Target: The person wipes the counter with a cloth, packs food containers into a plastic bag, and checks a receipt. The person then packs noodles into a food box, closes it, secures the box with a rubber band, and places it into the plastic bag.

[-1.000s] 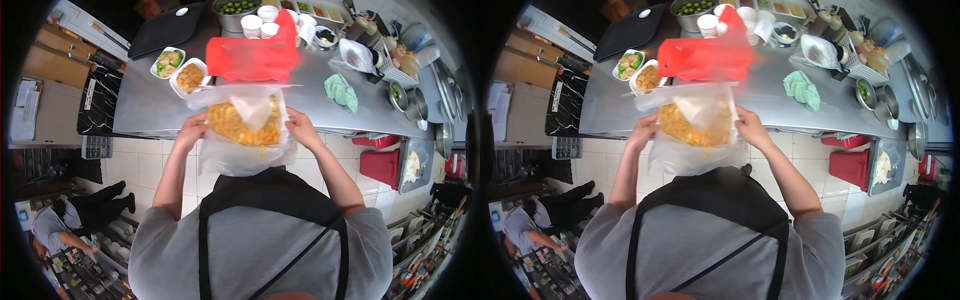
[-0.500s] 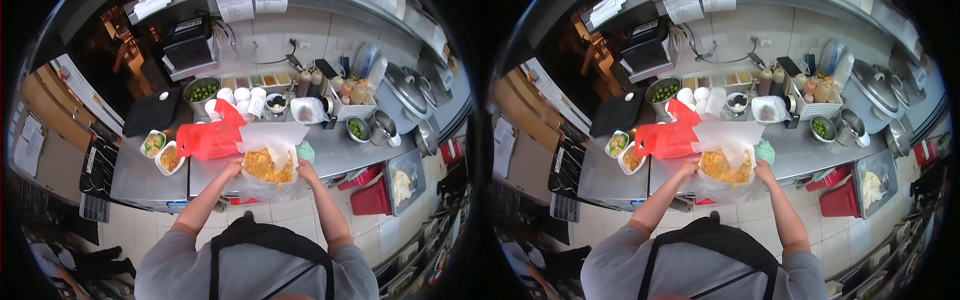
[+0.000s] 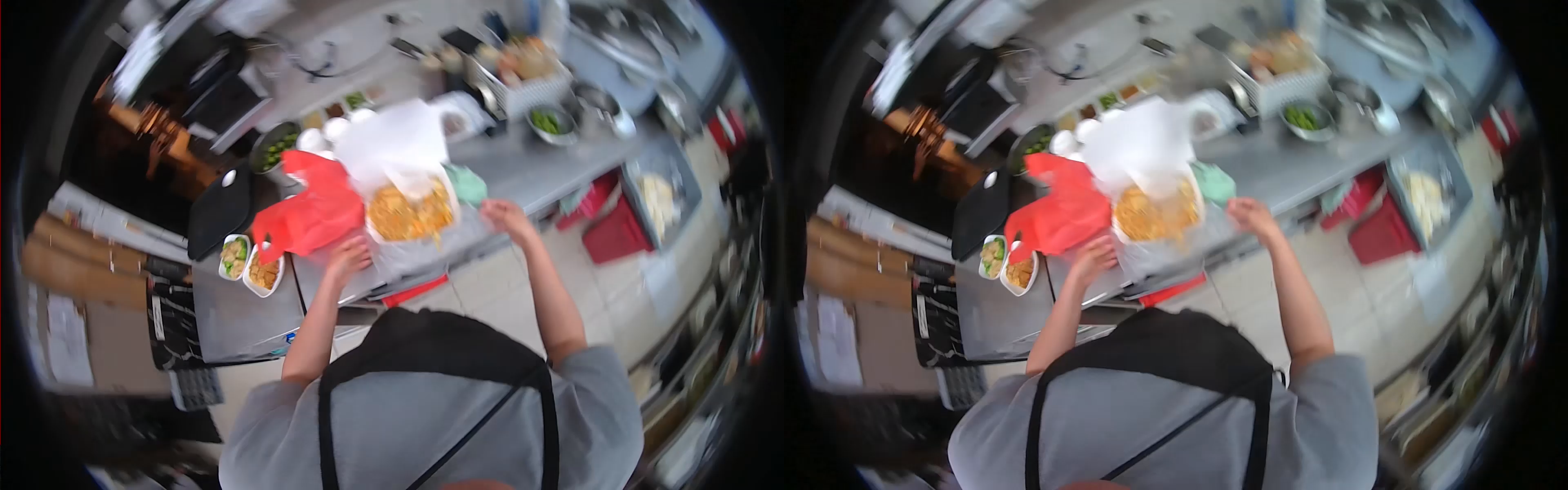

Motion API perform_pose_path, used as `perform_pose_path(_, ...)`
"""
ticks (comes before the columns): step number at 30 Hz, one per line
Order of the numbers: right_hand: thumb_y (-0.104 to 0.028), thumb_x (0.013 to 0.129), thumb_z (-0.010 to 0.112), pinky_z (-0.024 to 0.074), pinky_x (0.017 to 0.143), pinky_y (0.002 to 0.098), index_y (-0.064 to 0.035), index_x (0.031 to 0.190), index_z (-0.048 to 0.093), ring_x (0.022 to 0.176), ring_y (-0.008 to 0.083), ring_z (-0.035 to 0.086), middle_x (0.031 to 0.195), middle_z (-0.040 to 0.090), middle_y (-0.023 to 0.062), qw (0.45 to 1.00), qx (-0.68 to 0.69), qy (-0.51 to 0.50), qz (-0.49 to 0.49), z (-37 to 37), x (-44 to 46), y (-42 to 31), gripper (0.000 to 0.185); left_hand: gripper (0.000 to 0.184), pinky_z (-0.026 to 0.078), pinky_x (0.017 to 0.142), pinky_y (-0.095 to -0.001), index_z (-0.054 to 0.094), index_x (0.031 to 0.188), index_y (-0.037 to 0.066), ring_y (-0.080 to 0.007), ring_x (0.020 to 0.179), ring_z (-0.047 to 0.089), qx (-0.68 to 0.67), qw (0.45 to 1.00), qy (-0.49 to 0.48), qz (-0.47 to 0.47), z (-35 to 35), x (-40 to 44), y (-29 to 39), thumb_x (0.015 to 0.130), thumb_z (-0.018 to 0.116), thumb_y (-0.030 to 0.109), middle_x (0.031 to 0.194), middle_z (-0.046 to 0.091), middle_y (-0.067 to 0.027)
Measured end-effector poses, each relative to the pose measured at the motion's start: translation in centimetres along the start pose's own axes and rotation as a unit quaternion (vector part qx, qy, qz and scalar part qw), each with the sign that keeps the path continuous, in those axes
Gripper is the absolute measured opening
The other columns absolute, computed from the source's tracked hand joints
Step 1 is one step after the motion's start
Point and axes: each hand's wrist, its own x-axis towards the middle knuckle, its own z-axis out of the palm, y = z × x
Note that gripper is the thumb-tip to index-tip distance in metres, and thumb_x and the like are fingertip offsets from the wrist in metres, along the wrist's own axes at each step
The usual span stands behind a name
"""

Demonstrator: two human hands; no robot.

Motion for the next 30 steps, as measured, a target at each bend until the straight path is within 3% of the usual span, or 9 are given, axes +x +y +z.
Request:
perform_pose_path(6, -0.027, 0.082, 0.056, 0.0466, 0.078, 0.0311, -0.0058, 0.110, 0.052, 0.091, 0.0185, 0.057, 0.102, 0.059, 0.0102, 0.931, 0.290, 0.198, 0.096, -11.0, -3.4, 12.5, 0.035, 0.025, 0.049, 0.076, -0.0320, 0.054, 0.102, -0.002, -0.0198, 0.088, 0.060, 0.115, 0.968, -0.084, -0.209, -2.1, -6.9, -6.1, 0.087, 0.048, 0.017, 0.100, 0.060, -0.0133)
perform_pose_path(9, -0.018, 0.085, 0.045, 0.0463, 0.079, 0.0317, -0.0065, 0.110, 0.052, 0.093, 0.0189, 0.055, 0.104, 0.058, 0.0092, 0.874, 0.395, 0.269, 0.087, -12.3, -2.6, 15.1, 0.029, 0.023, 0.051, 0.065, -0.0302, 0.057, 0.091, -0.002, -0.0201, 0.076, 0.062, 0.087, 0.967, -0.059, -0.232, -2.5, -8.9, -9.2, 0.088, 0.046, 0.019, 0.090, 0.063, -0.0130)
perform_pose_path(12, -0.016, 0.084, 0.042, 0.0454, 0.080, 0.0325, -0.0059, 0.111, 0.051, 0.096, 0.0197, 0.054, 0.106, 0.057, 0.0099, 0.838, 0.439, 0.312, 0.087, -12.7, 0.5, 17.0, 0.030, 0.026, 0.048, 0.056, -0.0358, 0.059, 0.074, -0.002, -0.0261, 0.065, 0.062, 0.374, 0.918, 0.019, -0.132, -5.3, -9.9, -11.5, 0.084, 0.051, 0.021, 0.072, 0.063, -0.0162)
perform_pose_path(14, -0.016, 0.084, 0.041, 0.0448, 0.081, 0.0330, -0.0055, 0.112, 0.051, 0.097, 0.0201, 0.053, 0.107, 0.056, 0.0102, 0.819, 0.469, 0.319, 0.087, -12.6, 3.8, 18.8, 0.031, 0.033, 0.044, 0.052, -0.0429, 0.057, 0.060, -0.002, -0.0349, 0.057, 0.059, 0.763, 0.644, 0.054, 0.013, -11.7, -9.3, -14.8, 0.077, 0.056, 0.026, 0.061, 0.058, -0.0213)
perform_pose_path(17, -0.016, 0.083, 0.040, 0.0439, 0.081, 0.0355, -0.0056, 0.112, 0.050, 0.099, 0.0212, 0.052, 0.106, 0.056, 0.0102, 0.801, 0.508, 0.314, 0.042, -12.7, 9.3, 21.1, 0.032, 0.034, 0.043, 0.057, -0.0459, 0.056, 0.058, -0.002, -0.0396, 0.063, 0.057, 0.787, 0.611, 0.090, -0.006, -17.5, -11.1, -16.4, 0.072, 0.058, 0.029, 0.064, 0.055, -0.0247)
perform_pose_path(20, -0.021, 0.084, 0.041, 0.0417, 0.082, 0.0398, -0.0061, 0.113, 0.049, 0.103, 0.0243, 0.048, 0.111, 0.053, 0.0097, 0.913, 0.233, 0.328, 0.068, -11.8, 12.0, 19.9, 0.033, 0.031, 0.044, 0.060, -0.0458, 0.059, 0.062, -0.001, -0.0391, 0.068, 0.058, 0.800, 0.590, 0.101, -0.036, -19.4, -13.2, -16.9, 0.073, 0.056, 0.028, 0.066, 0.057, -0.0236)
perform_pose_path(23, -0.028, 0.086, 0.043, 0.0379, 0.084, 0.0470, -0.0088, 0.114, 0.049, 0.107, 0.0283, 0.044, 0.115, 0.047, 0.0092, 0.819, 0.459, 0.334, 0.084, -10.5, 9.1, 13.5, 0.034, 0.026, 0.044, 0.062, -0.0465, 0.061, 0.067, 0.000, -0.0395, 0.072, 0.058, 0.769, 0.579, 0.267, -0.042, -16.3, -15.4, -17.8, 0.072, 0.054, 0.024, 0.069, 0.058, -0.0234)
perform_pose_path(26, -0.038, 0.086, 0.045, 0.0326, 0.083, 0.0549, -0.0139, 0.110, 0.052, 0.104, 0.0299, 0.042, 0.111, 0.047, 0.0068, 0.822, 0.487, 0.288, 0.060, -10.5, 9.3, 13.5, 0.034, 0.023, 0.044, 0.063, -0.0463, 0.061, 0.068, 0.000, -0.0394, 0.073, 0.058, 0.744, 0.645, 0.169, -0.034, -16.1, -16.5, -18.9, 0.071, 0.054, 0.022, 0.071, 0.059, -0.0232)
perform_pose_path(30, -0.029, 0.076, 0.066, 0.0350, 0.051, 0.0298, -0.0117, 0.073, 0.055, 0.059, 0.0114, 0.046, 0.067, 0.051, -0.0005, 0.828, 0.386, 0.405, 0.031, -11.3, 7.6, 14.4, 0.020, 0.019, 0.046, 0.065, -0.0426, 0.066, 0.074, 0.006, -0.0324, 0.073, 0.059, 0.677, 0.727, 0.095, -0.064, -13.4, -17.7, -18.0, 0.072, 0.053, 0.019, 0.079, 0.062, -0.0146)
